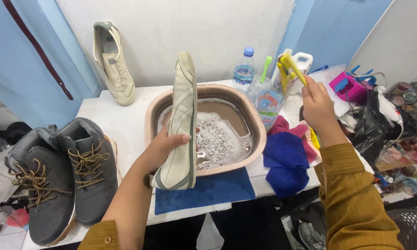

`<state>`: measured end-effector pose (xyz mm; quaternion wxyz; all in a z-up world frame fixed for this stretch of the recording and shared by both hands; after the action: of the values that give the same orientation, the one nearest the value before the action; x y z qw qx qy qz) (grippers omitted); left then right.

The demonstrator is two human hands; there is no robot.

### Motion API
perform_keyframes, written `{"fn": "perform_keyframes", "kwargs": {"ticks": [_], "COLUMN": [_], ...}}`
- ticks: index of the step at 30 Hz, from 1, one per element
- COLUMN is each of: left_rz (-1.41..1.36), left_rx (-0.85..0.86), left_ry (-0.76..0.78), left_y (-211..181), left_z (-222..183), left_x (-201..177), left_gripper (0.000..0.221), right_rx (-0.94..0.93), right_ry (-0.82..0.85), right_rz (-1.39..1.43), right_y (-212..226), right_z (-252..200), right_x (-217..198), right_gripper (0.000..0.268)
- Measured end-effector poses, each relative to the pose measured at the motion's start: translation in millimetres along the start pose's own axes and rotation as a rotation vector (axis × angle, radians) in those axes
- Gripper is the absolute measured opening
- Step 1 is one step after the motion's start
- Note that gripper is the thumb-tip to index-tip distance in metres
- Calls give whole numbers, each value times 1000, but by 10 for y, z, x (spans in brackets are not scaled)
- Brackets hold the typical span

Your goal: Cleaning the sole of a white sneaker using a brush, cloth, and cleaning solution.

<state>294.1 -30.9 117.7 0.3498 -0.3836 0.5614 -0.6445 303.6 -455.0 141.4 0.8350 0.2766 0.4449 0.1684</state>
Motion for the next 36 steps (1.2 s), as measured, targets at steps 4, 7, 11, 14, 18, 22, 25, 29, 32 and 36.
{"fn": "perform_keyframes", "kwargs": {"ticks": [4, 7, 11, 14, 18, 22, 25, 29, 32, 36], "left_rz": [-295, -210, -201, -148, -24, -36, 84, 86, 11, 50], "left_rx": [-17, -111, -171, -119, -54, 5, -3, 18, 33, -15], "left_ry": [292, 306, 365, 420, 367, 268, 185, 154, 181, 209], "left_y": [270, 415, 410, 268, 647, 588, 260, 491, 869, 848], "left_z": [37, 114, 137, 107, 354, 324, 161, 329, 593, 515], "left_x": [101, 7, 73, 142, -63, -121, -70, -176, -323, -197], "left_gripper": [52, 49, 50, 64, 75, 80, 82, 70, 63, 55], "right_rx": [-403, -425, -497, -318, -238, -155, -292, -416, -399, -622], "right_ry": [-224, -53, 138, 418, 456, 232, -219, -500, -319, -314], "right_rz": [-875, -1013, -1106, -1184, -1227, -1152, -1171, -980, -469, -158], "right_y": [-238, -47, -56, -64, -151, 482, 205, 785, 762, 1165], "right_z": [164, 427, 738, 848, 793, 420, 365, -150, -236, -539], "right_x": [105, 353, 941, 1287, 1438, 830, 446, 230, 579, 873], "right_gripper": [25, 28, 35, 30, 31, 26, 26, 21, 40, 26]}}
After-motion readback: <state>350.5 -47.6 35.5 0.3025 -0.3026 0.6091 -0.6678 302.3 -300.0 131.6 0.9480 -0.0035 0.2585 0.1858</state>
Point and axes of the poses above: each hand's wrist, its own z-axis towards the middle knuckle, its own x-axis out of the palm, y = z × x, the point moved 6 cm from there along z, towards the middle knuckle, and after that the axes turned 2 degrees about z, right-handed, at the moved point
